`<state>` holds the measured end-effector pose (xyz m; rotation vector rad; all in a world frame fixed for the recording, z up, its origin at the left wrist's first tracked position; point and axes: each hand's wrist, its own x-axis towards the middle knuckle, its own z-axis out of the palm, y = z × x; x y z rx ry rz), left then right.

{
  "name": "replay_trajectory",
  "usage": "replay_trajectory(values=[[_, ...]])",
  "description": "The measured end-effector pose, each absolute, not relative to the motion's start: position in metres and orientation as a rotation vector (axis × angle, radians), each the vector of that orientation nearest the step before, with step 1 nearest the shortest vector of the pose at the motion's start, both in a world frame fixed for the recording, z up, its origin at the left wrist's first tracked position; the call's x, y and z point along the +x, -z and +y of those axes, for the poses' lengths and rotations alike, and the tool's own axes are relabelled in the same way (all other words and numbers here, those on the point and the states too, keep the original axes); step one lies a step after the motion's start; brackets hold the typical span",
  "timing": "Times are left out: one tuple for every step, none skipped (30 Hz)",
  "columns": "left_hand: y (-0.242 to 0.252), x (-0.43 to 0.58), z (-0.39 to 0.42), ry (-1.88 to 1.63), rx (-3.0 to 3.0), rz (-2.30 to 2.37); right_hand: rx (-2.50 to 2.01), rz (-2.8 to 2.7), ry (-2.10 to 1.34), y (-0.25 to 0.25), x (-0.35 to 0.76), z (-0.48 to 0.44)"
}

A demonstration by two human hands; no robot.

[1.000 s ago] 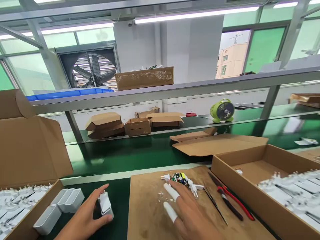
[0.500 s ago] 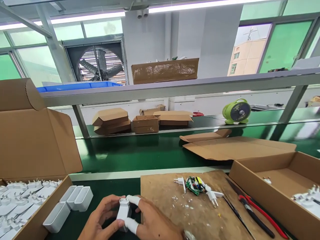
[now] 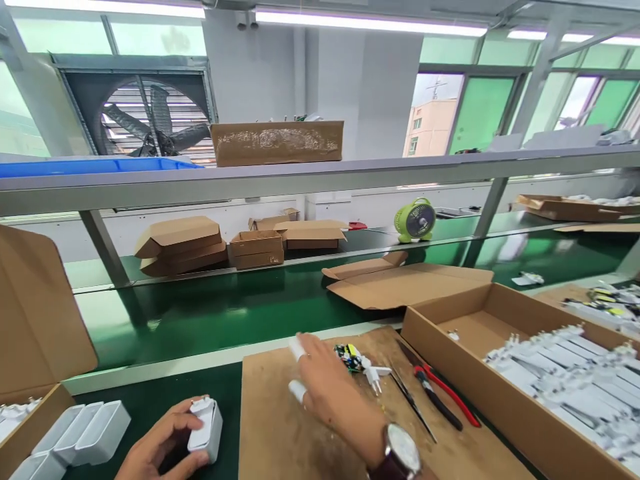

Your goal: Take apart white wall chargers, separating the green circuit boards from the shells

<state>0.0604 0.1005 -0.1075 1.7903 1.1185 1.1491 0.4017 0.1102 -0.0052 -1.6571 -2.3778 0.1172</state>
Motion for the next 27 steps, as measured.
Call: replay_trajectory(values=[[0.104, 0.062, 0.107, -1.134, 1.796, 1.159, -1.732, -2.306, -0.071, 0.005, 0.418, 0.112], [0.101, 0.064, 0.114, -1.121, 1.810, 1.197, -1.791, -2.243, -0.048, 0.005, 0.433, 0.113], [0.096, 0.067, 0.122, -1.109, 1.827, 1.229, -1.836, -2.192, -0.034, 0.007, 0.446, 0.112], [0.093, 0.070, 0.130, -1.095, 1.846, 1.248, -1.869, -2.149, -0.035, 0.009, 0.458, 0.110], [0.089, 0.075, 0.138, -1.087, 1.857, 1.257, -1.888, -2.115, -0.048, 0.012, 0.467, 0.108], [0.087, 0.081, 0.144, -1.080, 1.858, 1.259, -1.892, -2.087, -0.072, 0.016, 0.475, 0.105], [0.086, 0.086, 0.149, -1.073, 1.850, 1.254, -1.881, -2.065, -0.103, 0.019, 0.480, 0.103], [0.085, 0.092, 0.153, -1.075, 1.842, 1.251, -1.861, -2.046, -0.139, 0.022, 0.485, 0.102], [0.085, 0.097, 0.155, -1.088, 1.841, 1.251, -1.839, -2.026, -0.176, 0.025, 0.488, 0.102], [0.086, 0.101, 0.155, -1.100, 1.855, 1.253, -1.822, -2.002, -0.211, 0.028, 0.491, 0.103], [0.086, 0.103, 0.154, -1.110, 1.884, 1.260, -1.812, -1.976, -0.245, 0.030, 0.493, 0.104], [0.086, 0.103, 0.152, -1.116, 1.927, 1.269, -1.812, -1.944, -0.276, 0.032, 0.496, 0.107], [0.086, 0.101, 0.149, -1.127, 1.972, 1.288, -1.818, -1.910, -0.305, 0.034, 0.498, 0.109], [0.084, 0.096, 0.145, -1.135, 2.014, 1.313, -1.826, -1.878, -0.330, 0.035, 0.500, 0.112], [0.081, 0.090, 0.140, -1.139, 2.049, 1.341, -1.836, -1.852, -0.351, 0.036, 0.502, 0.114], [0.077, 0.082, 0.136, -1.145, 2.075, 1.372, -1.847, -1.829, -0.364, 0.037, 0.504, 0.115], [0.073, 0.073, 0.131, -1.153, 2.093, 1.400, -1.857, -1.810, -0.366, 0.036, 0.505, 0.117], [0.068, 0.062, 0.126, -1.159, 2.105, 1.423, -1.861, -1.797, -0.362, 0.035, 0.505, 0.117], [0.062, 0.051, 0.121, -1.164, 2.108, 1.447, -1.858, -1.788, -0.356, 0.033, 0.505, 0.118], [0.057, 0.038, 0.116, -1.176, 2.101, 1.470, -1.850, -1.782, -0.359, 0.030, 0.505, 0.118], [0.053, 0.026, 0.112, -1.189, 2.082, 1.489, -1.834, -1.780, -0.377, 0.028, 0.503, 0.118], [0.050, 0.014, 0.108, -1.199, 2.055, 1.503, -1.816, -1.783, -0.408, 0.025, 0.501, 0.117], [0.047, 0.002, 0.104, -1.208, 2.018, 1.512, -1.800, -1.789, -0.446, 0.024, 0.499, 0.117], [0.045, -0.009, 0.100, -1.223, 1.974, 1.517, -1.794, -1.796, -0.477, 0.023, 0.497, 0.117], [0.043, -0.019, 0.096, -1.238, 1.933, 1.513, -1.800, -1.802, -0.492, 0.023, 0.494, 0.117], [0.042, -0.028, 0.091, -1.253, 1.905, 1.509, -1.816, -1.807, -0.486, 0.023, 0.492, 0.117], [0.039, -0.035, 0.086, -1.267, 1.899, 1.511, -1.839, -1.808, -0.463, 0.025, 0.490, 0.117]])
